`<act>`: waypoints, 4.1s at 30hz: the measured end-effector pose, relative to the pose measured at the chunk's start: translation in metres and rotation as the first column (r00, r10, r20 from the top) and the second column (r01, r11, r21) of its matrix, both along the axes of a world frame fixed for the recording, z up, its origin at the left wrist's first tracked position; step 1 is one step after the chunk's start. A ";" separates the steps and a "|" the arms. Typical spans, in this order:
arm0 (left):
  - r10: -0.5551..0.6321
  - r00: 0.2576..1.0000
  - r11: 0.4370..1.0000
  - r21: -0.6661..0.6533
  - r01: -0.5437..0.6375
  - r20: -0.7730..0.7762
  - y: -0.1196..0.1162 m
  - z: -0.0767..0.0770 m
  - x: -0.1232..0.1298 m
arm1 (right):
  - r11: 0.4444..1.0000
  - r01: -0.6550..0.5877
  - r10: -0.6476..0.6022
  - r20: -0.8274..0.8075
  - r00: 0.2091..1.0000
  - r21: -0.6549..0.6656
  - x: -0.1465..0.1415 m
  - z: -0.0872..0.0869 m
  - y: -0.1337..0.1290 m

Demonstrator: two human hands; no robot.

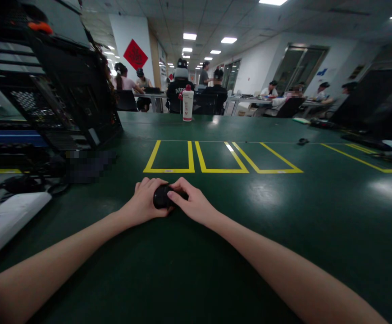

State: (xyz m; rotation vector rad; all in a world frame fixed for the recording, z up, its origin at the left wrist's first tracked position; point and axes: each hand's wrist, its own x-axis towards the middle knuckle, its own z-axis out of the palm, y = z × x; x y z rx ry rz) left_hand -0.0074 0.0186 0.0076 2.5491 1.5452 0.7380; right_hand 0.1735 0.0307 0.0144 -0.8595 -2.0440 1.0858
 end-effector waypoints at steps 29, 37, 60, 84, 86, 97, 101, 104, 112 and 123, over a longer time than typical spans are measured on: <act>0.002 1.000 0.999 -0.053 -0.001 0.014 -0.002 0.004 0.000 | 1.000 -0.002 0.002 0.079 0.997 0.001 0.003 0.003 0.003; -0.017 1.000 0.993 -0.112 0.019 0.015 -0.006 0.013 0.000 | 0.999 -0.032 0.032 -0.031 0.999 -0.013 0.001 0.000 0.002; -0.004 1.000 0.996 -0.089 0.004 0.008 -0.004 0.010 0.001 | 0.987 -0.020 0.003 -0.105 0.994 -0.162 -0.001 -0.010 0.006; -0.016 1.000 0.994 -0.112 0.017 0.012 -0.005 0.013 0.000 | 0.978 -0.132 0.111 -0.134 0.985 -0.159 0.004 -0.006 0.007; -0.007 1.000 0.994 -0.106 0.007 0.002 -0.005 0.013 0.001 | 0.977 -0.143 0.116 -0.167 0.979 -0.161 0.004 -0.008 0.008; -0.030 0.999 0.990 -0.134 0.034 0.036 -0.006 0.014 -0.002 | 0.969 -0.064 0.034 -0.124 0.992 -0.238 0.000 -0.007 0.005; -0.026 0.999 0.993 -0.112 0.031 0.047 -0.003 0.008 -0.003 | 0.969 -0.152 0.119 -0.170 0.978 -0.196 0.003 -0.006 0.007; -0.014 0.999 0.996 -0.082 0.018 0.050 -0.001 0.004 -0.003 | 0.967 -0.145 0.103 -0.200 0.974 -0.210 0.002 -0.008 0.008; -0.034 0.999 0.992 -0.117 0.038 0.038 -0.003 0.010 -0.003 | 0.961 -0.067 0.024 -0.161 0.987 -0.267 -0.002 -0.010 0.008; -0.010 0.999 0.999 -0.044 0.012 0.040 0.000 0.002 -0.002 | 0.959 -0.121 0.059 -0.236 0.970 -0.258 0.000 -0.009 0.009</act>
